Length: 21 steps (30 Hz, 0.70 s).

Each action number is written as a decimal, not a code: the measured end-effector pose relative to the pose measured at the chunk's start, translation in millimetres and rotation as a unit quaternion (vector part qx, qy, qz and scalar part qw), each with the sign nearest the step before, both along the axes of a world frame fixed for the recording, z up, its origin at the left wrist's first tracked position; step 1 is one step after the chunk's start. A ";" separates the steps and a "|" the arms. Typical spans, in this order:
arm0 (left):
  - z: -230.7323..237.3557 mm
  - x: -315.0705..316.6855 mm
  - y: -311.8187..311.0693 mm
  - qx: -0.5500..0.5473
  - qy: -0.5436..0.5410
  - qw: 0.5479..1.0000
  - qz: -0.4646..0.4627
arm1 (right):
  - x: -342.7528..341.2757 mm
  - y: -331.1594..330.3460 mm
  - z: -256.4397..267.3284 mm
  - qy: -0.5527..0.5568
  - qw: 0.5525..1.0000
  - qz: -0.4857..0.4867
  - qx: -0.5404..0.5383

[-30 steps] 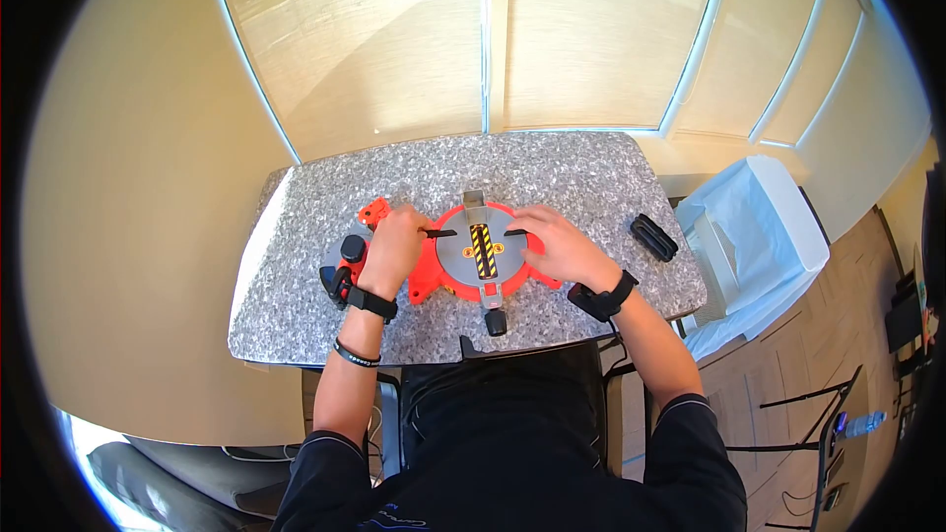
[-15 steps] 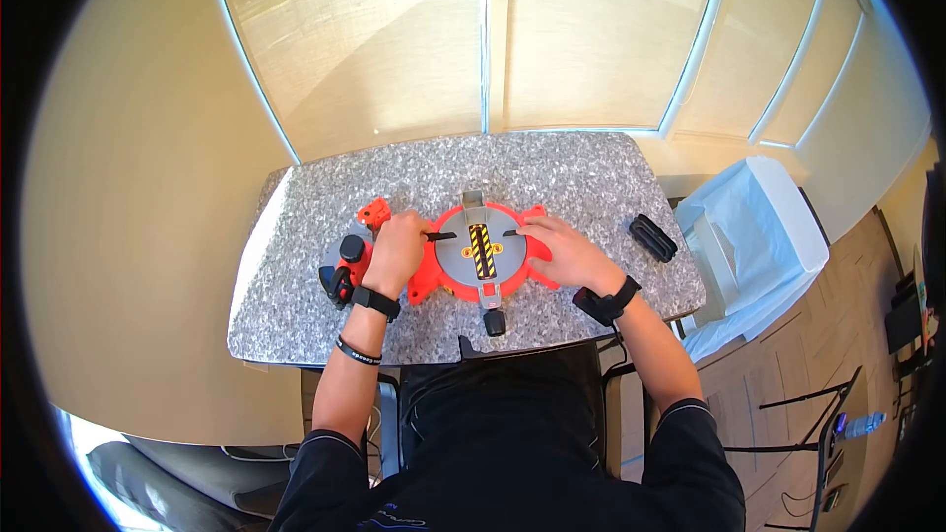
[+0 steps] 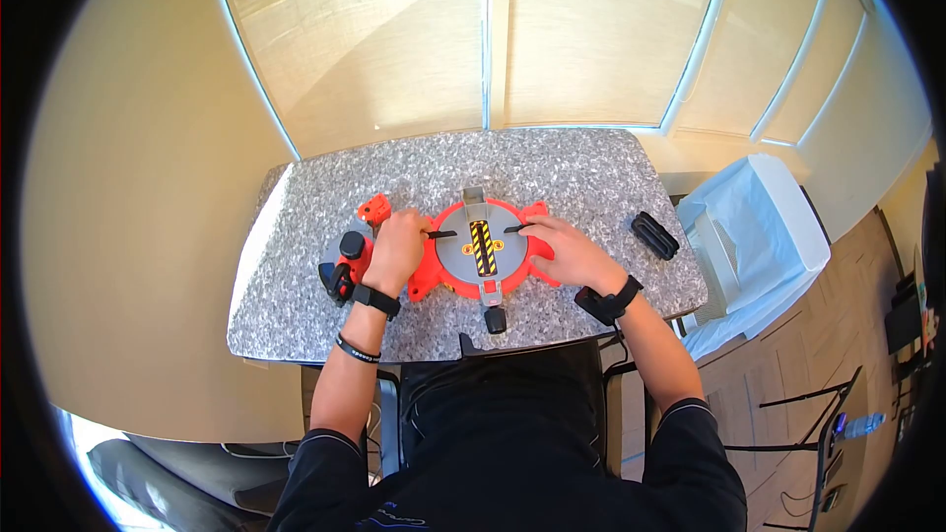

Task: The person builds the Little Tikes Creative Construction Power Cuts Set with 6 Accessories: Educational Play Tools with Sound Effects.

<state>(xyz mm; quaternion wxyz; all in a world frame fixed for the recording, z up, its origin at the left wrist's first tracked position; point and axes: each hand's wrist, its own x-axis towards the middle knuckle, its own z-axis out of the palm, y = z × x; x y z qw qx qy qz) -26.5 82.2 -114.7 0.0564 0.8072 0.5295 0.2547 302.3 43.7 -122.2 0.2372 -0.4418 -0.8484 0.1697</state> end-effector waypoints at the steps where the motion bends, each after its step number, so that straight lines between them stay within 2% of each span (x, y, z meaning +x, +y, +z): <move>1: -0.3 -0.2 0.3 -0.008 -0.004 1.000 0.001 | -0.5 -0.6 0.6 0.000 1.000 0.000 0.000; 8: -5.4 -0.4 2.7 0.010 0.015 1.000 0.001 | -3.0 -2.5 1.7 -0.002 1.000 -0.007 0.010; 10: -9.2 -2.6 5.6 0.040 0.009 0.999 -0.029 | -3.4 -3.4 1.6 -0.003 1.000 -0.009 0.009; 16: -4.3 -0.2 4.2 -0.008 0.023 1.000 -0.002 | -2.1 -3.3 4.4 -0.004 1.000 -0.011 0.000; 21: -8.4 1.5 3.5 0.016 0.023 1.000 -0.004 | -1.1 0.0 0.1 -0.003 1.000 -0.005 0.006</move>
